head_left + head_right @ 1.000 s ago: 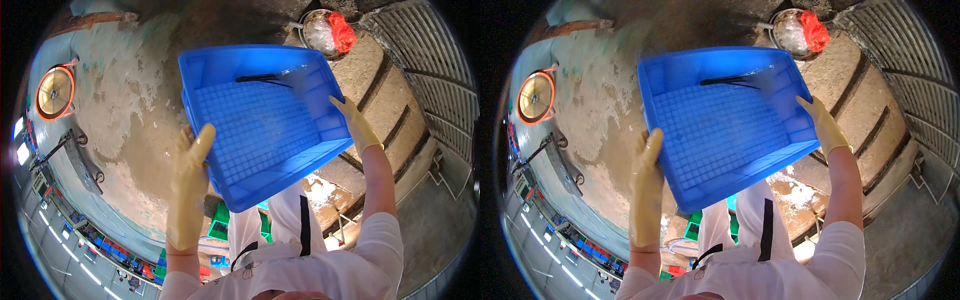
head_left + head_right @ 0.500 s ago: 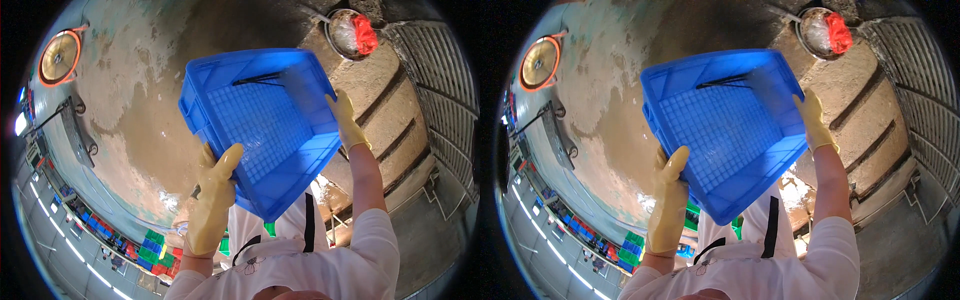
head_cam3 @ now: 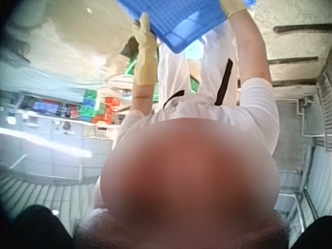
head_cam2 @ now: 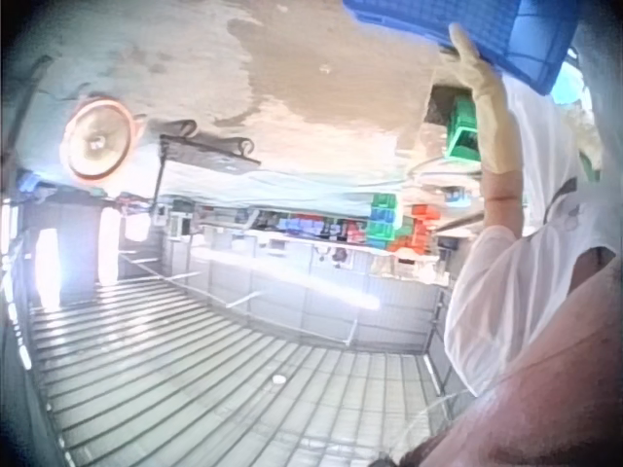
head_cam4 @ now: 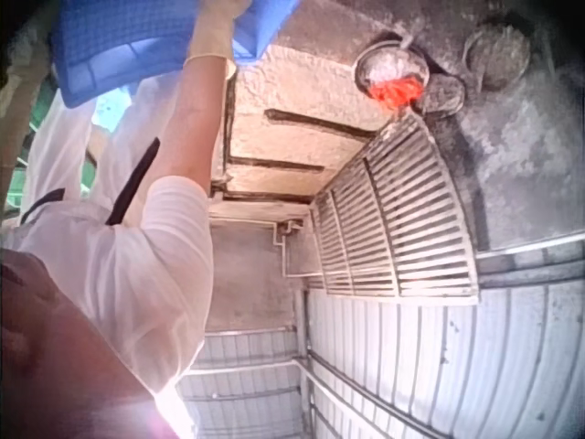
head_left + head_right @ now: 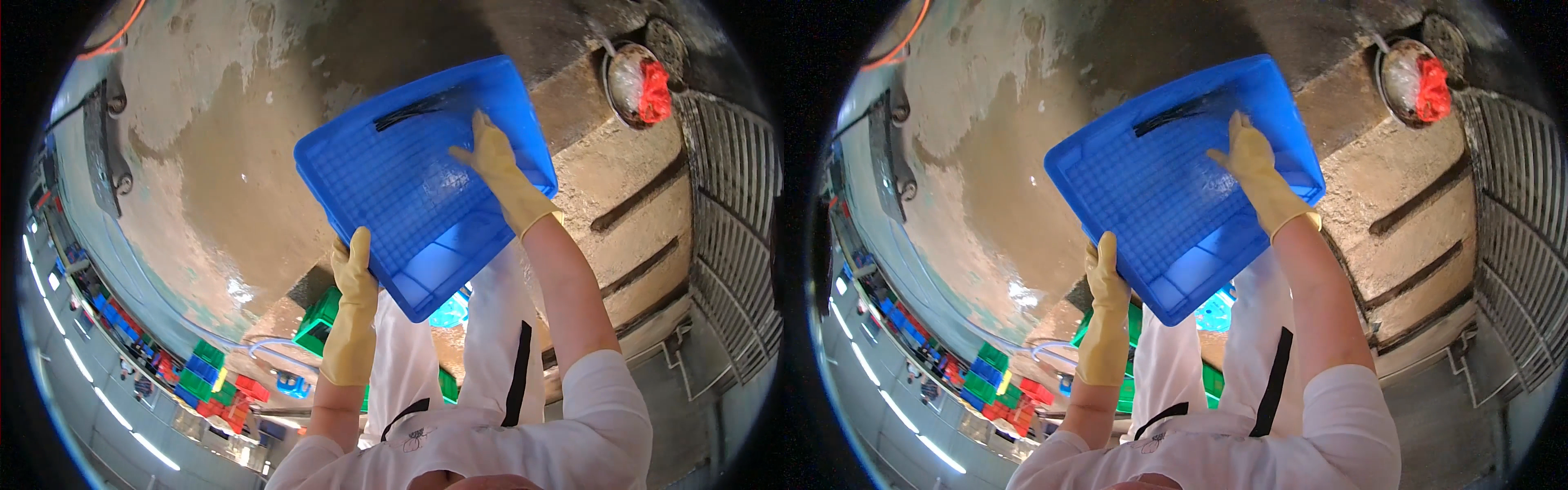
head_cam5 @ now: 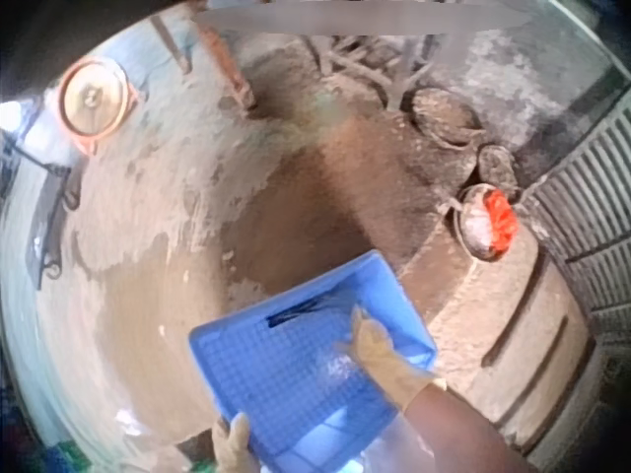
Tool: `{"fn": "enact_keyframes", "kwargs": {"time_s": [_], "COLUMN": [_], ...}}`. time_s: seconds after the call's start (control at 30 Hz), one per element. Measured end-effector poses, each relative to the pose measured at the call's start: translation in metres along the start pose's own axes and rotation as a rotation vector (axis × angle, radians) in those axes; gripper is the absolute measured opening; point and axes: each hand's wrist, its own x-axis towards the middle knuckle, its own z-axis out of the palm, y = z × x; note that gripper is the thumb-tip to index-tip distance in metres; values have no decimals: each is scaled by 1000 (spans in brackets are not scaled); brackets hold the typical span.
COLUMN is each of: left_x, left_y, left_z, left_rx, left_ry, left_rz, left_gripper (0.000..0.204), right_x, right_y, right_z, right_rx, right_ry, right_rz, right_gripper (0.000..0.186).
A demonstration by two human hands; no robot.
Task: The person rinses bundles of long, black industrial parts in a blue basin of water and transfers them into a green plastic crate, handling them by hand while wearing gloves.
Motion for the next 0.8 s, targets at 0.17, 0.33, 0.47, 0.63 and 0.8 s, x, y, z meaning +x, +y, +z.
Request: {"fn": "enact_keyframes", "kwargs": {"time_s": [0.17, 0.33, 0.47, 0.63, 0.8], "left_x": [14, 31, 39, 36, 29], "left_y": [-22, -40, -51, -59, -55], "left_z": [-34, -53, -63, -61, -49], "left_rx": [-149, -93, -134, -254, -264], "left_ry": [47, -124, -108, -8, 20], "left_rz": [-57, -130, -143, -193, -186], "left_gripper": [53, 45, 43, 40, 38], "right_x": [49, 89, 105, 82, 47], "right_y": [-9, -8, 0, -34, -14], "right_z": [27, 53, 62, 74, 78], "right_rx": [-398, -646, -611, -742, -693], "right_ry": [-153, -242, -341, -547, -406], "right_rz": [-139, -315, -341, -511, -476], "right_gripper": [100, 88, 60, 23, 14]}}
